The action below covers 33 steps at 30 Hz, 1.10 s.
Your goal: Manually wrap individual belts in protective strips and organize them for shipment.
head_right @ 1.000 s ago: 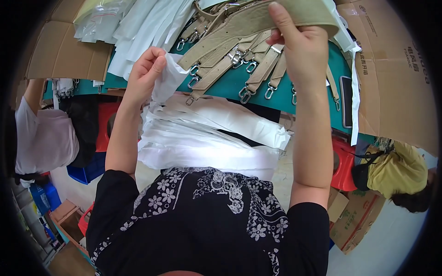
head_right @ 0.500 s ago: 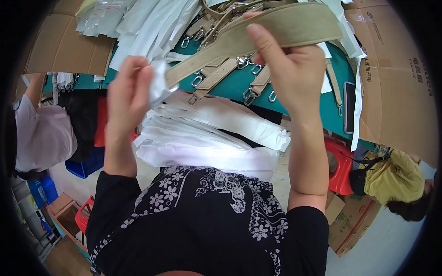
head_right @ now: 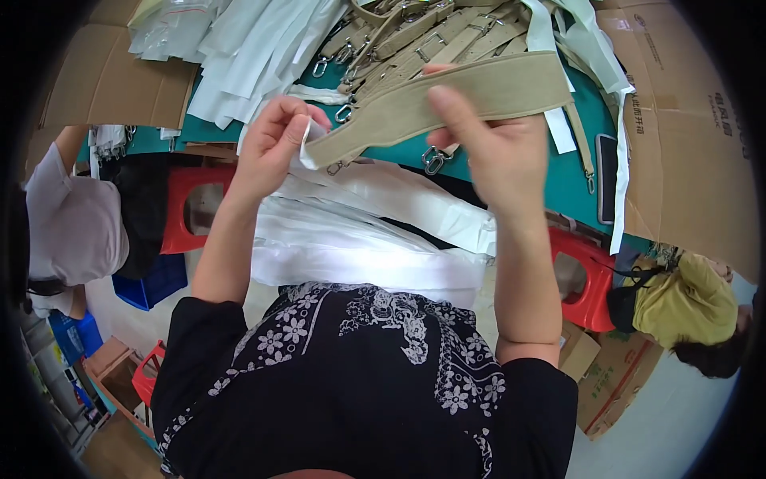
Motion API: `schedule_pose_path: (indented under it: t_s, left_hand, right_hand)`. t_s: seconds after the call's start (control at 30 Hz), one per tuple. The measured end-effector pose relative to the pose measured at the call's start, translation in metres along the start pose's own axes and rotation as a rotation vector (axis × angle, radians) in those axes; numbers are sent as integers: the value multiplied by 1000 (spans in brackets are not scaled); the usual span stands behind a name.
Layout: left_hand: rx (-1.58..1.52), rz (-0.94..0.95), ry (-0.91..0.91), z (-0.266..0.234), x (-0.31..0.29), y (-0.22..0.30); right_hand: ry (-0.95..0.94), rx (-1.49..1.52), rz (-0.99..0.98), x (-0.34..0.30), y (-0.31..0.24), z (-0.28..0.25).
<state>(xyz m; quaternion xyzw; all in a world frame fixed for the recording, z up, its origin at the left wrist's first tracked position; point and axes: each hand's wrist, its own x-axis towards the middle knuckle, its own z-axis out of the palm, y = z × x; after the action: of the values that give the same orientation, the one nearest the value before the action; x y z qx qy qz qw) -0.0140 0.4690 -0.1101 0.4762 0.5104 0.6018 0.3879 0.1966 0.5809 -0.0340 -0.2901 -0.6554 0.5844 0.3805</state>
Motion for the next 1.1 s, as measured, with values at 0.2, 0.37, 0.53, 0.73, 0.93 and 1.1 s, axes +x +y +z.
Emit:
schedule_pose_path:
  t_s: [0.2,0.37,0.53,0.73,0.93,1.1]
  left_hand:
    - [125,-35,24,25,7,1]
    - [272,61,21,41,9,2]
    - [398,20,167,41,3,-3]
    - [358,124,172,51,17,10]
    - [492,176,63,46,15,-2]
    - [499,105,189,39,7,-8]
  right_hand:
    - [-3,-95,-191,-5,-15,-2]
    - [-37,-85,-157,-15,25,16]
    - [230,-92,-238,-15,8,7]
    - [37,-61,-110,-12,26,22]
    - [-65,319,278,-9,58,16]
    - [200,482,101,6,34,-24]
